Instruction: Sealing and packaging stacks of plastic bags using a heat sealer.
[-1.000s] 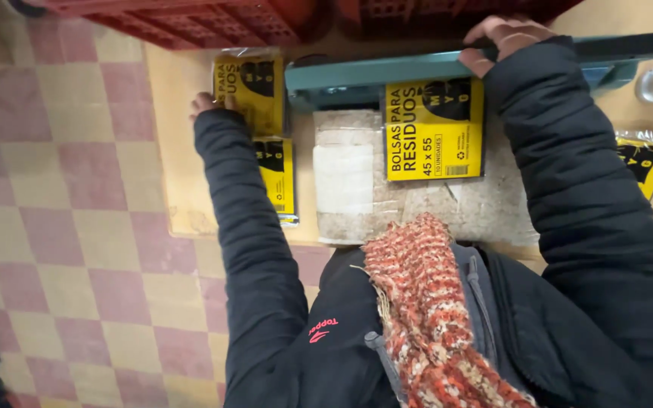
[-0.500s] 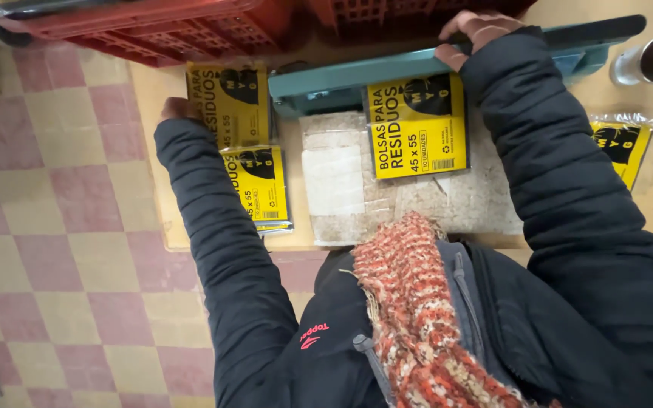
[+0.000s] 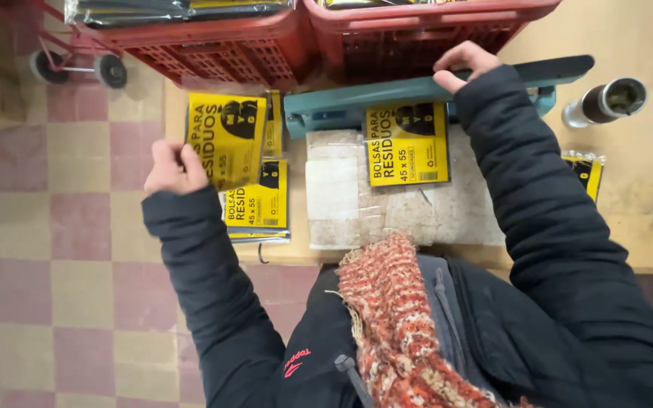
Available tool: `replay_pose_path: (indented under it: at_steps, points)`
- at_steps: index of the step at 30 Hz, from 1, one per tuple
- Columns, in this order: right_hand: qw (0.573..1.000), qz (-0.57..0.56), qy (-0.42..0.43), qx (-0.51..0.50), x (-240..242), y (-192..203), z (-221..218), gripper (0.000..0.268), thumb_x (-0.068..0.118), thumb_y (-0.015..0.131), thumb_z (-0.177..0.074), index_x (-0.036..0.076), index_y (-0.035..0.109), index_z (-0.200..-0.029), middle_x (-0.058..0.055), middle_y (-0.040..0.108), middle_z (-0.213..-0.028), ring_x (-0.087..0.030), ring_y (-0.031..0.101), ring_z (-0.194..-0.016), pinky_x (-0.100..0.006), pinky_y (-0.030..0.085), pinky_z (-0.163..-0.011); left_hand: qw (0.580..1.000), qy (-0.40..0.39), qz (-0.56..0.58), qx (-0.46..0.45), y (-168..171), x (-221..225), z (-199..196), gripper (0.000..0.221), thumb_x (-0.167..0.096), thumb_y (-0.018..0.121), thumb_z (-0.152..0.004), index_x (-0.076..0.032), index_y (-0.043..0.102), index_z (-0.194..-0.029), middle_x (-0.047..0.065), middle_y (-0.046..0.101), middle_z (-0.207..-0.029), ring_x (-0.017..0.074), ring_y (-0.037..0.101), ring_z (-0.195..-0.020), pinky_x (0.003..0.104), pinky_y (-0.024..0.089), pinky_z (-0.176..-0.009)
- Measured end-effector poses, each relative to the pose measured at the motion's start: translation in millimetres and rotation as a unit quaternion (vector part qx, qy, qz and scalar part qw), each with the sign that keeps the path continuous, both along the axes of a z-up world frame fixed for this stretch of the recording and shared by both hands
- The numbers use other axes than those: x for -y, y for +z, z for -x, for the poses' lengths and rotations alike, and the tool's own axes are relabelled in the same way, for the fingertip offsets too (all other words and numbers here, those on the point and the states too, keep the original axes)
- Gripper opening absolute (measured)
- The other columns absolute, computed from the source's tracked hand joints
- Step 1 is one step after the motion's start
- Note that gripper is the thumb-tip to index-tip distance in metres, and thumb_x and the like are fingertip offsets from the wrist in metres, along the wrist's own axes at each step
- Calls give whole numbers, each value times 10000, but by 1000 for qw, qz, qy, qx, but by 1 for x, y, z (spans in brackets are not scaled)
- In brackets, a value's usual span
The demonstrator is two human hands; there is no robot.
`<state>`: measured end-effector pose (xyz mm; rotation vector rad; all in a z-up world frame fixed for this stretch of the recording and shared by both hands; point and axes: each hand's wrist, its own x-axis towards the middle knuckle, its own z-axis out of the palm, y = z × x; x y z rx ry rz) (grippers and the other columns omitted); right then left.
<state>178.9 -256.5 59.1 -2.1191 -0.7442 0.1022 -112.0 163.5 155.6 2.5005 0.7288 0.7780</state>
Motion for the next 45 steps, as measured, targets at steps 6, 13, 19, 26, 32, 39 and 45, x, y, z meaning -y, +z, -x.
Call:
replay_pose_path:
  at_steps: [6, 13, 19, 26, 32, 39, 45]
  points:
    - [979, 21, -60, -194, 15, 19, 63, 361, 352, 818, -918, 43, 704, -1067, -115, 728, -980, -222, 680, -881, -321, 560, -860, 991, -58, 45, 116, 5, 20, 44, 24, -59, 635, -1074, -37, 625, -1066, 92, 664, -818, 165, 636, -671, 304, 543, -659]
    - [958, 237, -110, -116, 10, -84, 51, 396, 336, 816, -876, 46, 701, -1119, -227, 702, -1078, -403, 663, -992, -483, 529, -890, 986, -106, 84, 94, 5, 73, 34, 32, -38, 642, -1056, -18, 618, -1063, 69, 644, -815, 124, 580, -669, 269, 503, -657]
    - [970, -5, -134, -203, 155, -34, 84, 460, 149, 707, -952, 18, 560, -1368, -183, 687, -1228, -277, 680, -1122, -397, 537, -970, 941, -252, 194, 115, -26, 121, 15, 86, -65, 554, -1114, -7, 554, -1177, 89, 662, -1055, 115, 615, -869, 257, 529, -834]
    - [934, -133, -196, -268, 383, -158, 120, 399, -8, 636, -1036, -3, 544, -1424, -108, 677, -1387, -220, 646, -1279, -385, 510, -1126, 907, -290, 295, 82, -64, 167, -9, 95, -67, 556, -1100, -5, 551, -1171, 46, 618, -989, 94, 553, -848, 250, 487, -817]
    - [913, 219, -278, -203, 335, -105, 127, 416, 103, 785, -1008, 22, 609, -1376, -174, 709, -1179, -270, 670, -1042, -421, 539, -945, 881, -289, 372, 50, -92, 198, -17, 84, -99, 560, -1091, -23, 545, -1123, 2, 587, -939, 77, 509, -817, 240, 461, -773]
    - [940, -214, -2, -267, 153, -108, 121, 523, 136, 737, -983, 35, 503, -1440, -102, 665, -1243, -198, 659, -1120, -353, 568, -977, 779, -228, 573, 115, -195, 230, -28, 55, -100, 552, -1073, -61, 532, -1107, 29, 598, -1029, 94, 540, -930, 263, 493, -880]
    - [952, -30, -96, -291, 60, -100, 86, 270, 232, 717, -992, 37, 664, -1172, -89, 739, -972, -192, 702, -866, -351, 566, -780, 860, -161, 482, 35, -214, 219, -63, 150, -116, 652, -986, -65, 530, -1058, 39, 596, -893, 118, 560, -782, 292, 508, -727]
